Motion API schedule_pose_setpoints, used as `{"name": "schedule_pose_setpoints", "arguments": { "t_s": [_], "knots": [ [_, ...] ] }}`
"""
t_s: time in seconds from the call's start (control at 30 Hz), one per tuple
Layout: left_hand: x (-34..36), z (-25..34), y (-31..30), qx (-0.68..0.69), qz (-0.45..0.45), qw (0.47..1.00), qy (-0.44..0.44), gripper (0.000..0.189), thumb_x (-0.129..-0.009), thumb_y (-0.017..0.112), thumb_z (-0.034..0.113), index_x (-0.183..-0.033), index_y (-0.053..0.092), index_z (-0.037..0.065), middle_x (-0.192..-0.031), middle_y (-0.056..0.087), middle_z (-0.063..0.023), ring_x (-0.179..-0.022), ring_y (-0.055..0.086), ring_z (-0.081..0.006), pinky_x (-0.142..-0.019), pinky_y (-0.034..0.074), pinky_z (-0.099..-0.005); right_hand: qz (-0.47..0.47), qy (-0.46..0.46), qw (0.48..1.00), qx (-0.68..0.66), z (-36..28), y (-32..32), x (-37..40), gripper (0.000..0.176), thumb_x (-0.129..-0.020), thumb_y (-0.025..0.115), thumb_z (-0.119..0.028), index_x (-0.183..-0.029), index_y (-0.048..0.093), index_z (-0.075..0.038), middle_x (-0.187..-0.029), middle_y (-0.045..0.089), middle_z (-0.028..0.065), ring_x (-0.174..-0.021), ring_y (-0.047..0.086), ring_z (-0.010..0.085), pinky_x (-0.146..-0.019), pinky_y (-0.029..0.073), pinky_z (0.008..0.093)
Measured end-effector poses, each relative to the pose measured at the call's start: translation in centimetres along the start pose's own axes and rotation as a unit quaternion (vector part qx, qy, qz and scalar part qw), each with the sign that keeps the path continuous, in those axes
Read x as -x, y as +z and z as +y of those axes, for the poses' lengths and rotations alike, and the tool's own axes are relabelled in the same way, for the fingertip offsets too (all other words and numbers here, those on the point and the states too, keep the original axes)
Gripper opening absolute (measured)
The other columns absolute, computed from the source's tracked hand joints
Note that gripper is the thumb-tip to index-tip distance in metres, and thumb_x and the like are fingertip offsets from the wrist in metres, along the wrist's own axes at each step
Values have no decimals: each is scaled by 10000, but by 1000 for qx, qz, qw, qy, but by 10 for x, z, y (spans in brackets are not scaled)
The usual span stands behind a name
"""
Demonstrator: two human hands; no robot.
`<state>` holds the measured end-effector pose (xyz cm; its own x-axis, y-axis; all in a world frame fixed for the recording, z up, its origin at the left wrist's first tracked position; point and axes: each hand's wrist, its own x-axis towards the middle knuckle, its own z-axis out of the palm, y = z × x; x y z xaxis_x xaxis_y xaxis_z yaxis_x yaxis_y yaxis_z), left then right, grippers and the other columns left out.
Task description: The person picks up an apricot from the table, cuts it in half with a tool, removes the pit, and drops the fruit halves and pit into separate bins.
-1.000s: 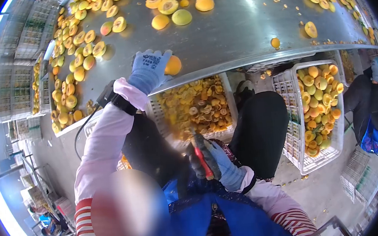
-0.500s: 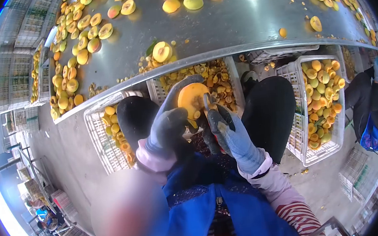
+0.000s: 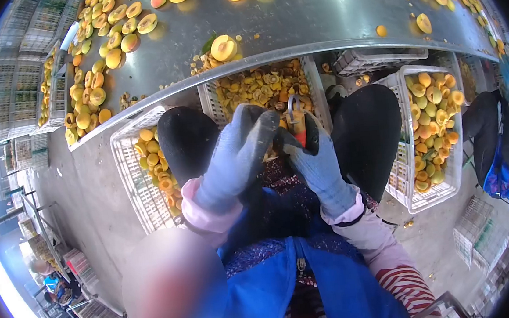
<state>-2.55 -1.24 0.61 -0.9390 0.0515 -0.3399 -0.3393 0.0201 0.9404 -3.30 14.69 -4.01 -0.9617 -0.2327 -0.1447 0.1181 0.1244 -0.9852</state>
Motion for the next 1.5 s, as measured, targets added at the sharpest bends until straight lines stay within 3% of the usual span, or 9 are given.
{"name": "schedule_pose_setpoints", "arguments": {
  "t_s": [0.13, 0.23, 0.33, 0.67, 0.83, 1.23, 1.3, 1.4, 1.5],
  "knots": [
    [8, 8, 19, 177, 56, 982, 44, 338, -940, 546, 265, -1134, 556, -11, -940, 623, -72, -828, 583, -132, -742, 470, -239, -53, 255, 830, -493, -1, 0, 11, 263, -864, 638, -144, -1071, 522, -31, -788, 576, 39, -552, 547, 122, -474, 449, 250],
    [5, -11, 21, 222, 136, 964, 45, 479, -968, 437, 428, -1086, 594, -9, -927, 633, -68, -804, 583, -110, -742, 467, -228, -67, 244, 898, -360, -19, 8, 20, 206, -860, 639, -154, -1004, 530, -54, -708, 572, 51, -558, 587, 172, -484, 438, 293],
    [11, -12, 21, 148, 130, 969, 146, 520, -967, 410, 466, -1052, 606, -9, -910, 633, -69, -772, 582, -110, -715, 471, -233, -42, -141, 972, 184, -24, -4, 17, 264, -837, 668, -234, -959, 521, -52, -668, 569, 125, -582, 602, 298, -513, 464, 371],
    [19, 4, 22, 73, 74, 993, 57, 270, -923, 564, 201, -1044, 592, -38, -926, 611, -70, -821, 558, -106, -704, 461, -229, -91, -162, 971, 149, -24, -9, 32, 324, -833, 638, -201, -1073, 538, -7, -866, 634, 185, -804, 643, 322, -668, 495, 395],
    [21, 5, 25, 95, 77, 992, 40, 199, -875, 594, 94, -1006, 607, -55, -931, 630, -78, -837, 562, -106, -756, 453, -234, -172, 56, 959, -220, 4, 7, 48, 378, -918, 560, -246, -1204, 472, -15, -912, 596, 121, -748, 601, 194, -636, 503, 306],
    [1, -19, 27, 211, -46, 976, -9, 337, -926, 482, 289, -947, 620, -17, -899, 623, -88, -828, 586, -157, -768, 469, -289, -346, 400, 455, -717, 6, 1, 46, 550, -912, 389, -609, -849, 475, -69, -530, 420, -9, -359, 379, 80, -311, 339, 255],
    [-10, -46, 25, 528, -167, 832, -43, 327, -916, 496, 298, -929, 613, -8, -894, 626, -95, -830, 601, -182, -774, 483, -305, -363, 333, 482, -724, 7, -1, 46, 535, -916, 392, -599, -844, 463, -74, -532, 424, -6, -370, 394, 81, -332, 368, 263],
    [0, -49, 39, 498, 160, 846, -105, 342, -912, 515, 344, -1014, 583, 25, -901, 633, -98, -816, 628, -192, -737, 523, -319, -319, 296, 500, -749, 5, -9, 33, 509, -923, 405, -580, -864, 473, -79, -544, 431, 10, -382, 412, 103, -348, 384, 266],
    [6, -45, 17, 457, 137, 872, -108, 367, -930, 493, 336, -1096, 567, 17, -987, 627, -107, -920, 613, -230, -776, 521, -359, -199, 359, 664, -625, 22, -12, 23, 491, -918, 398, -595, -935, 525, -121, -571, 434, -1, -372, 380, 100, -343, 330, 244]
  ]
}}
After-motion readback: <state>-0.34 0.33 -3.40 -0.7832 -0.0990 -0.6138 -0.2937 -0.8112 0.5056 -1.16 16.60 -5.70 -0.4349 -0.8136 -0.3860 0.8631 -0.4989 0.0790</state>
